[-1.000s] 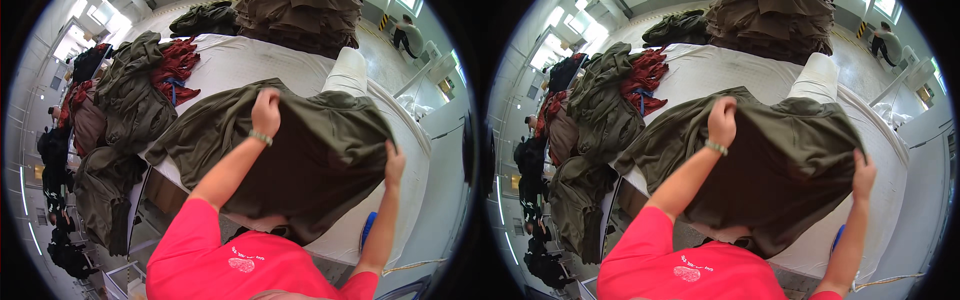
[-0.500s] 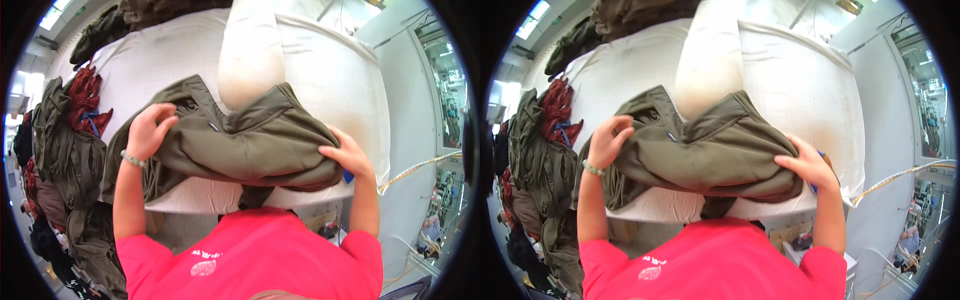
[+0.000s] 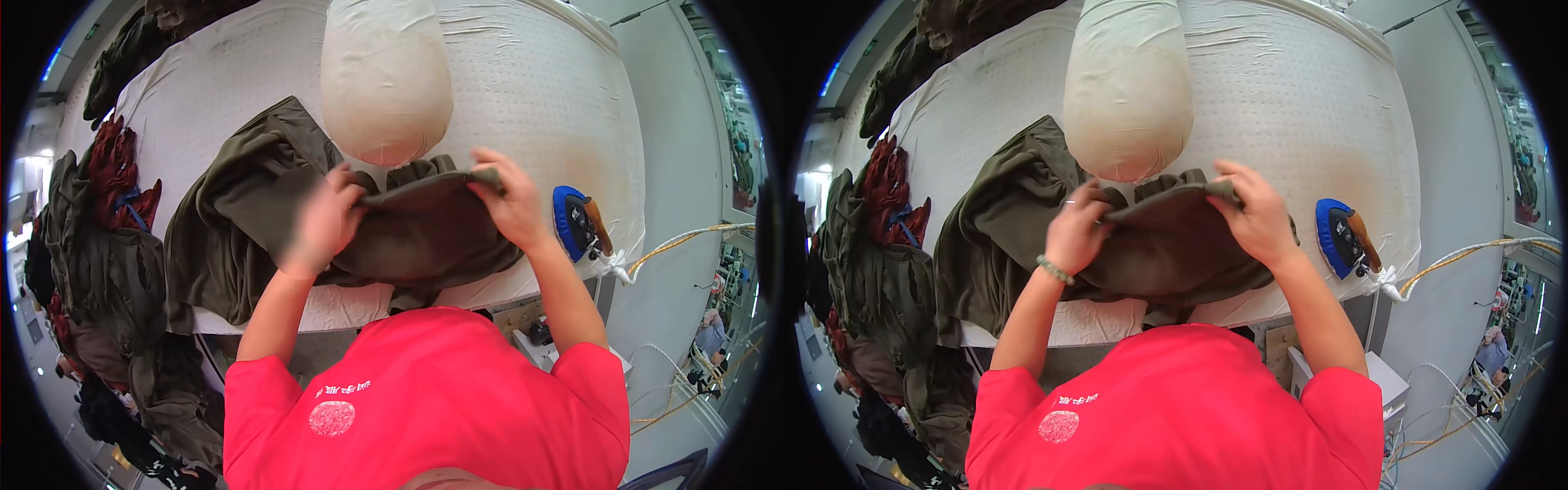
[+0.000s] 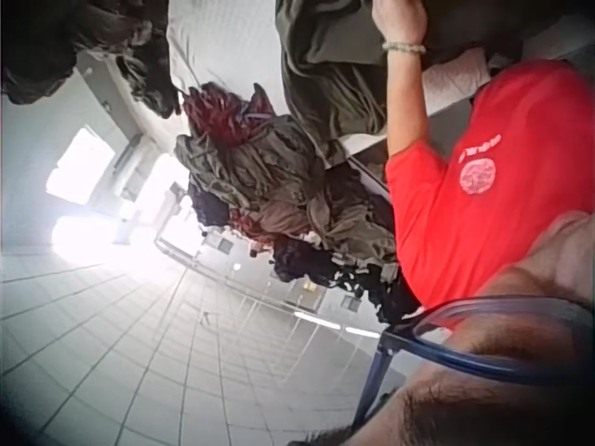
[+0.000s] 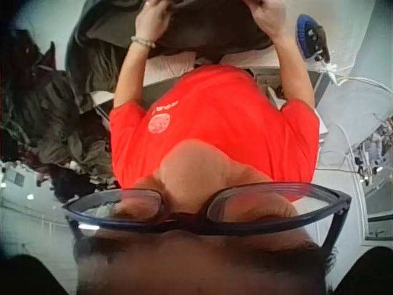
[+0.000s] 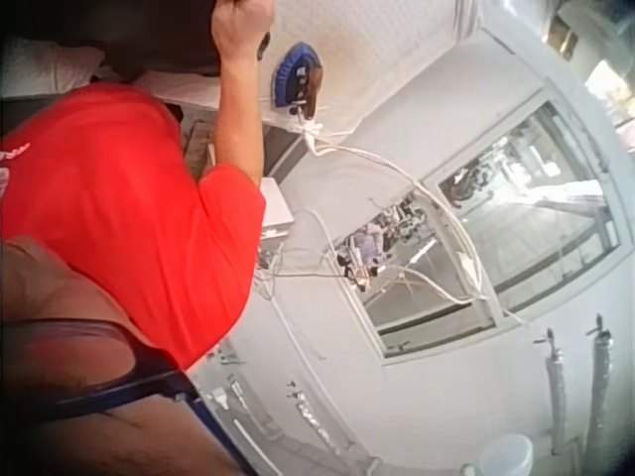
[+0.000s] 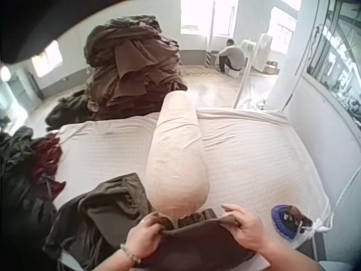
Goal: The recorder is ironing a garment on an industrial ironing table, meticulously pressing different sections of the fabric.
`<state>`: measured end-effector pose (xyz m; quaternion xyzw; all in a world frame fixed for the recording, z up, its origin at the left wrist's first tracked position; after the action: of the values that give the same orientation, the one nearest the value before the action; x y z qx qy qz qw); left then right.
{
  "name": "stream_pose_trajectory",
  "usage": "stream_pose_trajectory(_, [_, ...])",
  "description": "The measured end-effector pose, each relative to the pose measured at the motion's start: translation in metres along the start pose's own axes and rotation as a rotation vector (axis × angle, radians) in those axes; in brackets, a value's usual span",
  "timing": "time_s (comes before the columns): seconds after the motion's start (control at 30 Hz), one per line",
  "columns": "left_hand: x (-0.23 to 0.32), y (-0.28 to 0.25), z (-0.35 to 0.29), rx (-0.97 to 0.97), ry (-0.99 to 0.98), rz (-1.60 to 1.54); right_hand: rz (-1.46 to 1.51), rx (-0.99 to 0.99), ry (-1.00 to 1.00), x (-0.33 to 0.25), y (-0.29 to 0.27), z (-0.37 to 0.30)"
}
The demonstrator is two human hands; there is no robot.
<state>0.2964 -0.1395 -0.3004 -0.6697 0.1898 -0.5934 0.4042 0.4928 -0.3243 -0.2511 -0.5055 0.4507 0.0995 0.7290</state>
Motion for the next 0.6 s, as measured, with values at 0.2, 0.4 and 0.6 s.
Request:
stream_pose_trajectory(0.2, [0.004,-0.112,0.011,0.968,-0.237,-0.662,0.092,0.318,0.114,-0.019,-0.036,0.028])
stream_pose_trajectory(0.4, [-0.001,-0.193,0.193,0.923,0.133,0.193,-0.304,0.557,-0.051,0.013,-0.053,0.196])
stream_pose_trajectory(0.6, [-0.039,-0.117,0.264,0.48,-0.065,-0.038,-0.385,0.553,0.096,0.074,-0.041,0.242])
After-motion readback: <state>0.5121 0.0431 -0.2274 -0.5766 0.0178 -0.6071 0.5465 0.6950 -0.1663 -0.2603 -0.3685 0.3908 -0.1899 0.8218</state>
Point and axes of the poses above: each hand's wrist, its own z-axis towards the middle knuckle, its own y-axis out of the palm, x = y × z, the point moved 9 cm from there along z, towards the middle knuckle, and after that the axes turned 3 degrees about -z, right-handed, at the moved point
